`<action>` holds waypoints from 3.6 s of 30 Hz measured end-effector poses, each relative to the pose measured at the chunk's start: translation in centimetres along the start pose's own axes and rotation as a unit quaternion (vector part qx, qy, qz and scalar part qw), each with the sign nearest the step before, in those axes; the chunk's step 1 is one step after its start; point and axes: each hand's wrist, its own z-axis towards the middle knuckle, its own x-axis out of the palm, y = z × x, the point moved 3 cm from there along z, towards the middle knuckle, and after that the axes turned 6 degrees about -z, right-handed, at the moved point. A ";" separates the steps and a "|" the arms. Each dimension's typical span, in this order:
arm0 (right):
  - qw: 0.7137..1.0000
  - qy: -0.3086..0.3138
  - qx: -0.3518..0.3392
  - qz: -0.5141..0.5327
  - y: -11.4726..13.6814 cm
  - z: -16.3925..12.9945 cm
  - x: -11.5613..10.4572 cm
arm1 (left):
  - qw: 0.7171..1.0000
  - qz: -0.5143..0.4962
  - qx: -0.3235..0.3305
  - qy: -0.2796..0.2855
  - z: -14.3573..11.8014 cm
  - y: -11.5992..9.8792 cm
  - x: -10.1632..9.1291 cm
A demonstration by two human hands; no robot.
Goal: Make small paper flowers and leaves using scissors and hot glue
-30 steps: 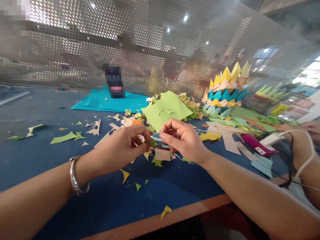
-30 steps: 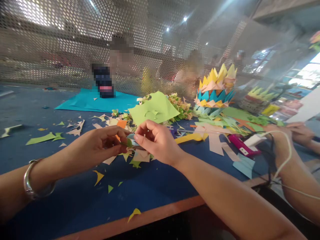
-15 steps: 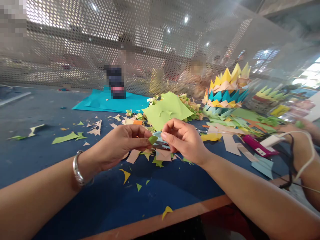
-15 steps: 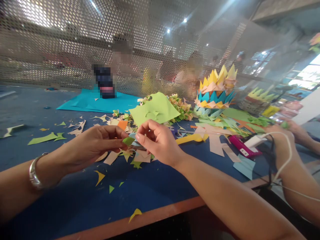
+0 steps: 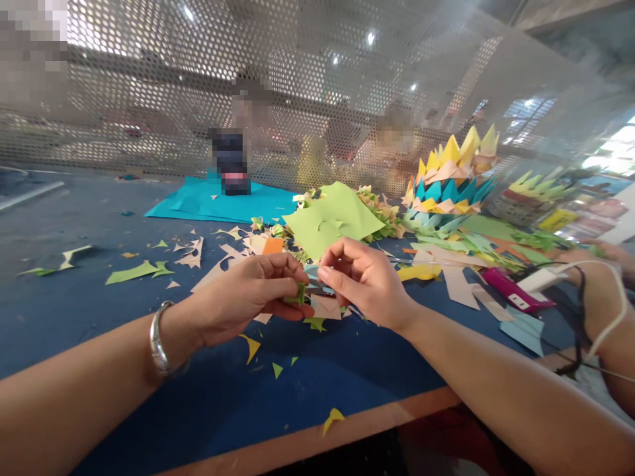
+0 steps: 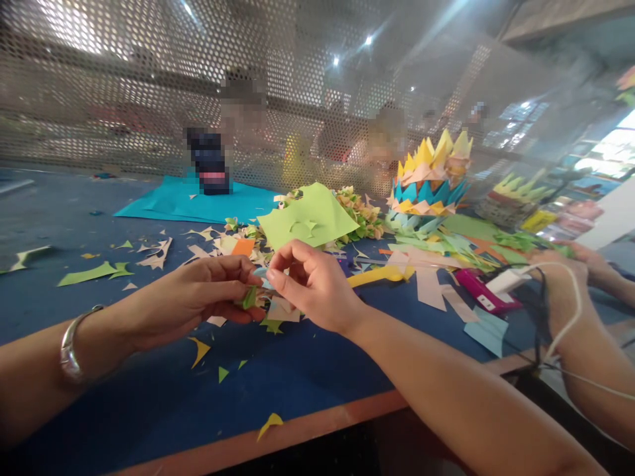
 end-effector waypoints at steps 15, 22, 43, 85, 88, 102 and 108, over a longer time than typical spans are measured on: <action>0.992 -0.039 -0.086 -0.079 0.7 -0.5 -0.2 | 0.990 -0.108 0.027 -0.082 0.8 0.5 -1.3; 0.975 -0.026 -0.126 -0.179 0.7 -0.2 0.0 | 0.993 -0.094 0.027 -0.062 0.4 0.3 -0.5; 0.996 0.002 -0.042 -0.079 0.4 -0.3 0.0 | 0.991 -0.018 0.130 -0.017 0.3 0.0 -0.2; 0.988 -0.023 -0.060 -0.143 -0.3 0.1 -0.1 | 0.979 0.040 0.187 -0.066 -0.4 -0.1 0.4; 0.982 -0.033 -0.084 -0.169 -0.1 0.1 0.0 | 0.974 0.048 0.206 -0.081 -0.3 0.1 0.4; 0.990 -0.019 -0.052 -0.129 0.1 0.1 -0.1 | 0.930 0.191 0.303 -0.083 -0.2 -0.2 0.1; 0.999 -0.013 -0.018 -0.048 0.1 0.2 -0.3 | 0.882 0.277 0.380 -0.026 -1.0 -0.7 0.6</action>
